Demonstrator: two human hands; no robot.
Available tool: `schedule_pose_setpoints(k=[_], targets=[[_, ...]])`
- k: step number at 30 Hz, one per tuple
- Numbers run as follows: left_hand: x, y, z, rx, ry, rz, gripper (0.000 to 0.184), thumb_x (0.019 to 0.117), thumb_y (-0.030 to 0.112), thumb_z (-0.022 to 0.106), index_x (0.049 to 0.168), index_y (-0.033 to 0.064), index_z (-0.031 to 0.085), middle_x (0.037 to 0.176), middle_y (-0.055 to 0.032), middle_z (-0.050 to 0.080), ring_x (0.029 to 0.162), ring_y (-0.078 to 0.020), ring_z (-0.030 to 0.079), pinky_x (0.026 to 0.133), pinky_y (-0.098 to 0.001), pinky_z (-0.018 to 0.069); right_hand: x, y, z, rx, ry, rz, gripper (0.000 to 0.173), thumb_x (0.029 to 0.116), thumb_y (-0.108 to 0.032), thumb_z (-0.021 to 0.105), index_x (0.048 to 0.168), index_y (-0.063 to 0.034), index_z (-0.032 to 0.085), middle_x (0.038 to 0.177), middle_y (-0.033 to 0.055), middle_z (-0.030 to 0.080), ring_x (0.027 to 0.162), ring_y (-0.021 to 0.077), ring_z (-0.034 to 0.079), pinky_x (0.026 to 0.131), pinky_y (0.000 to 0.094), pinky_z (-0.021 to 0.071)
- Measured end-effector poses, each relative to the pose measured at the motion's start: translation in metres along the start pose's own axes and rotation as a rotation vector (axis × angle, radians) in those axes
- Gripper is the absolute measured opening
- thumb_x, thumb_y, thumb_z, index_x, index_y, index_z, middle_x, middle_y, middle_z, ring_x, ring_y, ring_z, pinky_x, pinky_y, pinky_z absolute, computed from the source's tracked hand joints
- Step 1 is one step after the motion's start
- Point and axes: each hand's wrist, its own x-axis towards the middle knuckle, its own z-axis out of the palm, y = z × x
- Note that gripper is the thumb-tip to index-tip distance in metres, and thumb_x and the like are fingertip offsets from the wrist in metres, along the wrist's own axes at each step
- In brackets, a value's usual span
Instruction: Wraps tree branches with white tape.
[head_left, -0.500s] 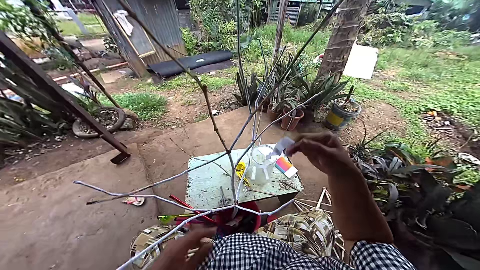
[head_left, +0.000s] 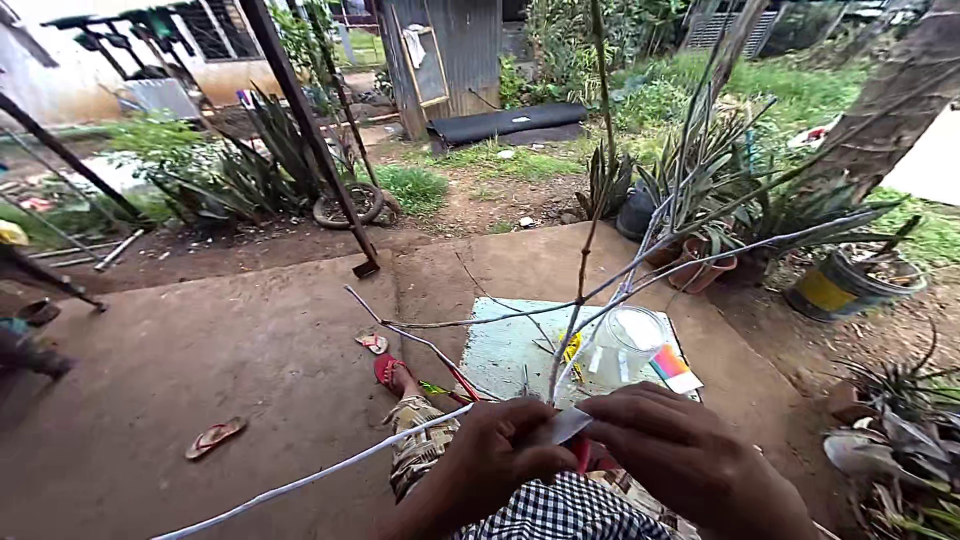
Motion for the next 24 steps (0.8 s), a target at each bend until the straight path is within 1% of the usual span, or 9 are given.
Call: schedule_pose_setpoints(k=[1,3,7,9,11,14,18,21,24], targets=[[-0.003,0.0,-0.003,-0.014,0.025,-0.015,0.028,0.1016,0.033,0.061,0.096,0.0057,0.067,0.076,0.0066,0.069,0.066,0.0059,0.063,0.062,-0.0127,0.0535,0.004,0.003,0.005,-0.041,0.015,-0.015,0.014,0.1035,-0.009,0.059,0.109,-0.0081,0.071,0.112,0.007,0.072,0.106,0.0158,0.067,0.097,0.0273,0.0521],[-0.004,-0.004,-0.007,-0.062,0.11,-0.041,0.024,0.1057,0.025,0.056,0.095,0.0077,0.066,0.078,0.0071,0.071,0.066,0.0022,0.066,0.062,-0.017,0.0579,0.012,0.012,0.017,-0.11,0.043,-0.011,0.015,0.1036,-0.01,0.059,0.111,-0.009,0.072,0.118,0.0071,0.072,0.115,0.018,0.066,0.104,0.0326,0.0494],[-0.001,-0.027,-0.009,-0.082,0.409,-0.001,0.018,0.1059,0.016,0.054,0.112,0.0066,0.068,0.082,0.0077,0.071,0.064,-0.0052,0.068,0.063,-0.0278,0.0635,0.016,0.045,0.046,-0.173,0.121,0.308,0.025,0.1038,-0.028,0.059,0.111,-0.015,0.079,0.127,0.0079,0.071,0.116,0.0207,0.066,0.098,0.0417,0.0518],[0.003,-0.04,-0.007,-0.02,0.547,0.034,0.018,0.1061,0.011,0.052,0.114,0.004,0.066,0.081,0.0076,0.072,0.063,-0.0053,0.069,0.062,-0.0262,0.0634,0.009,0.055,0.066,0.114,0.167,0.51,0.031,0.1042,-0.031,0.057,0.105,-0.0105,0.08,0.122,0.0064,0.072,0.113,0.0139,0.067,0.097,0.0347,0.055],[0.007,-0.051,-0.006,0.044,0.617,0.06,0.017,0.1055,0.008,0.051,0.113,0.0002,0.065,0.079,0.0067,0.071,0.062,-0.0046,0.069,0.06,-0.0237,0.0621,0.004,0.053,0.09,0.526,0.187,0.618,0.035,0.1056,-0.028,0.054,0.108,-0.0026,0.077,0.119,0.0072,0.072,0.11,0.0102,0.067,0.096,0.0289,0.0561],[0.008,-0.065,-0.004,0.175,0.608,0.089,0.018,0.1052,0.009,0.052,0.11,-0.0032,0.065,0.078,0.0063,0.07,0.064,0.0006,0.066,0.06,-0.0177,0.0579,0.008,0.04,0.116,0.965,0.211,0.757,0.035,0.1064,-0.027,0.054,0.118,0.0009,0.071,0.113,0.0011,0.072,0.1,0.0045,0.068,0.091,0.0239,0.0566],[0.004,-0.079,-0.002,0.365,0.574,0.108,0.023,0.1057,0.014,0.055,0.113,-0.0041,0.067,0.08,0.0009,0.072,0.066,-0.0001,0.067,0.063,-0.0177,0.0593,0.018,0.033,0.13,1.324,0.393,1.006,0.024,0.0999,-0.009,0.061,0.121,0.0022,0.066,0.103,0.0025,0.074,0.092,0.0082,0.07,0.086,0.0259,0.0582],[0.0,-0.089,-0.004,0.484,0.563,0.104,0.023,0.1053,0.014,0.055,0.111,-0.0037,0.069,0.078,-0.0017,0.071,0.064,0.0,0.066,0.062,-0.0167,0.0578,0.019,0.034,0.135,1.413,0.474,1.134,0.015,0.0976,-0.002,0.062,0.111,0.0007,0.069,0.097,0.0038,0.074,0.088,0.0095,0.071,0.082,0.0264,0.0591],[-0.004,-0.093,-0.007,0.542,0.545,0.082,0.025,0.106,0.016,0.053,0.111,-0.003,0.069,0.077,-0.0024,0.07,0.064,0.0001,0.065,0.063,-0.0161,0.0572,0.014,0.042,0.14,1.377,0.489,1.109,0.009,0.0947,-0.002,0.066,0.1,-0.0007,0.074,0.096,0.005,0.074,0.09,0.0104,0.07,0.086,0.0287,0.059]])
